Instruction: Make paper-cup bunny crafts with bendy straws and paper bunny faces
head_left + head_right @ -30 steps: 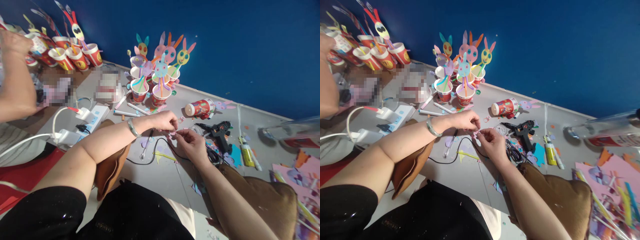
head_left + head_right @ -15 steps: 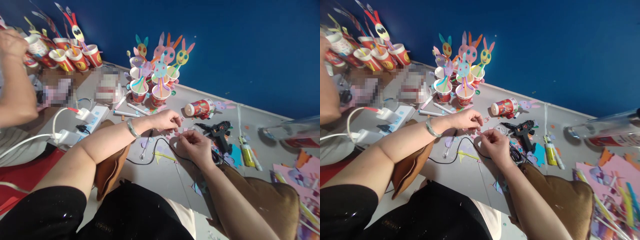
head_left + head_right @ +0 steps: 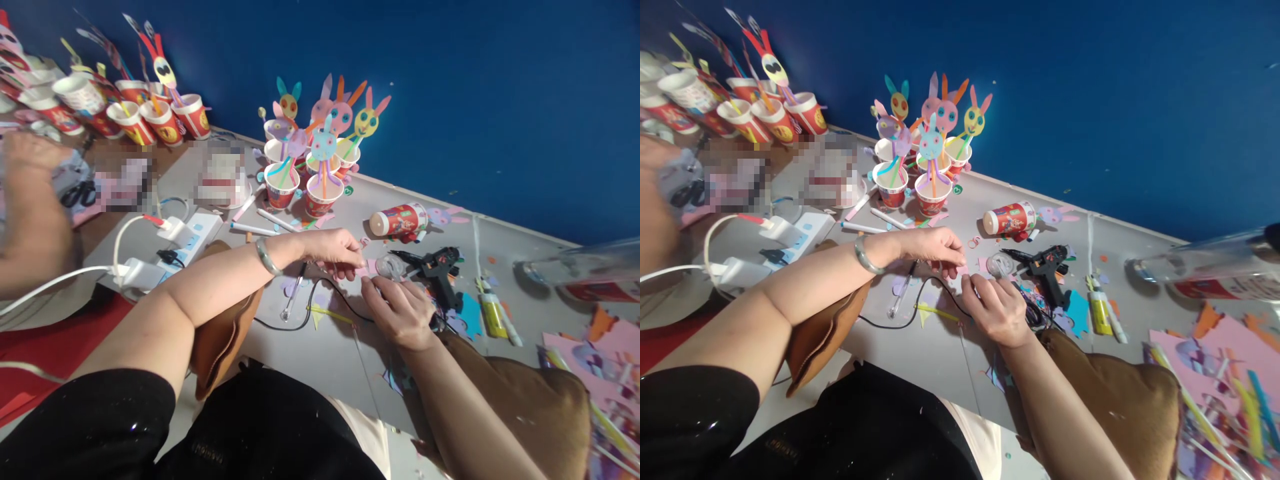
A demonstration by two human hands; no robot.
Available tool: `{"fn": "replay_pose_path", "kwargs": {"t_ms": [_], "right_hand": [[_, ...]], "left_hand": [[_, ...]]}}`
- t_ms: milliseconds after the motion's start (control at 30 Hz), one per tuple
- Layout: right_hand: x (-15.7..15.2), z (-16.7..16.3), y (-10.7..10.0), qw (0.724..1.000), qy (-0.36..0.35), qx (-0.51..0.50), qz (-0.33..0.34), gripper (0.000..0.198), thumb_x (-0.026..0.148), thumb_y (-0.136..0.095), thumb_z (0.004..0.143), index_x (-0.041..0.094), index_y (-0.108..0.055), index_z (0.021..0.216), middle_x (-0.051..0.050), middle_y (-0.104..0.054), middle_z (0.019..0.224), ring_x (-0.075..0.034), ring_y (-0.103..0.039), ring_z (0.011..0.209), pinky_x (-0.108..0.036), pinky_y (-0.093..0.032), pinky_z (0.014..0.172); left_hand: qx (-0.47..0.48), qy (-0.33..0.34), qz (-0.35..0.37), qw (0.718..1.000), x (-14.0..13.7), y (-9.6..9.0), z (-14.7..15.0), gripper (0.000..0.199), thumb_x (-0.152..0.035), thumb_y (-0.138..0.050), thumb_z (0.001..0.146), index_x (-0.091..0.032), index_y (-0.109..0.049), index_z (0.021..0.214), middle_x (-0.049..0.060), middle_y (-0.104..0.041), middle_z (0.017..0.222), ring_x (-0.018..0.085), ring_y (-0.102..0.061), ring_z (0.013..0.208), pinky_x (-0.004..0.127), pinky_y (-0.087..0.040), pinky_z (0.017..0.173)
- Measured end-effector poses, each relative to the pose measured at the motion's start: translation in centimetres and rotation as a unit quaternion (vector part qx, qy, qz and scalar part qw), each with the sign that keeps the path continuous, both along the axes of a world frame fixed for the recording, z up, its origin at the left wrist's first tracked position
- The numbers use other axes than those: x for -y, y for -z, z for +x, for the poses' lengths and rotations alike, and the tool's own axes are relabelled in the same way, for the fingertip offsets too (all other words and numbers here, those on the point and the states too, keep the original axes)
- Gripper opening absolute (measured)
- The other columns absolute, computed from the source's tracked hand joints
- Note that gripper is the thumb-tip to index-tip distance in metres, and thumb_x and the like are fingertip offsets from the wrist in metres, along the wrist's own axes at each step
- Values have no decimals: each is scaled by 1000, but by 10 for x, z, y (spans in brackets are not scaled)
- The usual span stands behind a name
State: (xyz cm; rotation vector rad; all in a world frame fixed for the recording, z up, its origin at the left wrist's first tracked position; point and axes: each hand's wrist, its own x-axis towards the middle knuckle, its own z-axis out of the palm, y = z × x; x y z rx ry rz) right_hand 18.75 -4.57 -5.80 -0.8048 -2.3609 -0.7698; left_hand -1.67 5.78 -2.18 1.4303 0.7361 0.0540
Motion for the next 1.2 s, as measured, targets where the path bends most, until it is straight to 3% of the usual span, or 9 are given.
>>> {"fn": "replay_pose_path", "kwargs": {"t_ms": [167, 367, 533, 700, 833, 933, 1033, 1133, 1200], "right_hand": [[-1, 1, 3, 1000, -5, -2, -18, 18, 10, -68, 88, 18, -67, 104, -3, -73, 85, -13, -61, 67, -28, -43, 64], [-3, -6, 9, 987, 67, -126, -76, 16, 18, -69, 87, 21, -63, 102, -2, -73, 85, -14, -68, 74, -25, -50, 67], [-3, -5, 9, 987, 103, -76, -93, 8, 18, -65, 91, 22, -66, 98, -4, -73, 87, -14, -68, 75, -25, -49, 68], [-4, -2, 8, 991, 69, -57, -98, 11, 15, -61, 93, 22, -69, 96, -3, -72, 87, -13, -65, 70, -25, -46, 66], [-6, -6, 9, 979, 55, -118, -157, 11, 15, -59, 95, 19, -69, 92, -5, -73, 84, -14, -67, 72, -23, -47, 65], [-6, -8, 10, 940, 110, -178, -270, 20, 26, -54, 98, 18, -69, 87, -5, -71, 74, -13, -63, 61, -25, -44, 58], [-7, -8, 10, 864, 175, -239, -407, 35, 44, -53, 98, 18, -70, 82, -3, -66, 63, -13, -54, 52, -26, -40, 54], [-7, -8, 10, 792, 206, -271, -507, 43, 56, -56, 93, 18, -70, 76, -1, -62, 56, -14, -51, 50, -27, -37, 52], [-8, -8, 10, 766, 214, -282, -537, 46, 60, -59, 89, 18, -70, 74, -2, -63, 56, -14, -51, 51, -27, -36, 52]], "left_hand": [[8, -3, 4, 1000, -3, 2, -1, 18, -23, -56, 94, -12, -65, 82, 0, -71, 68, 6, -67, 60, 18, -37, 54], [22, -1, 22, 1000, -4, 7, -1, 18, -25, -58, 93, -12, -65, 82, 3, -72, 70, 6, -66, 58, 19, -36, 52], [13, 7, 38, 999, -2, 4, -1, 19, -25, -58, 93, -13, -66, 81, 3, -73, 70, 7, -66, 60, 19, -37, 53], [-2, 6, 52, 999, 1, 1, 1, 16, -20, -59, 90, -13, -64, 77, 2, -71, 69, 8, -66, 60, 21, -42, 56], [-13, -9, 83, 996, 2, 6, 3, 22, -23, -59, 91, -14, -60, 71, 3, -70, 66, 8, -62, 55, 22, -40, 53], [-24, -22, 150, 988, 1, 9, 1, 30, -30, -58, 92, -15, -57, 65, 2, -66, 60, 8, -54, 48, 24, -35, 50], [-60, -18, 255, 965, -1, 8, -1, 28, -26, -61, 89, -15, -59, 63, 0, -58, 51, 8, -48, 45, 26, -34, 53], [-87, 3, 353, 932, -2, 7, -2, 9, -11, -63, 79, -14, -67, 72, 1, -65, 62, 9, -53, 57, 27, -36, 61], [-97, 36, 394, 913, 0, 6, -2, 9, -9, -64, 76, -14, -70, 78, 3, -70, 73, 11, -57, 66, 27, -36, 64]]}}
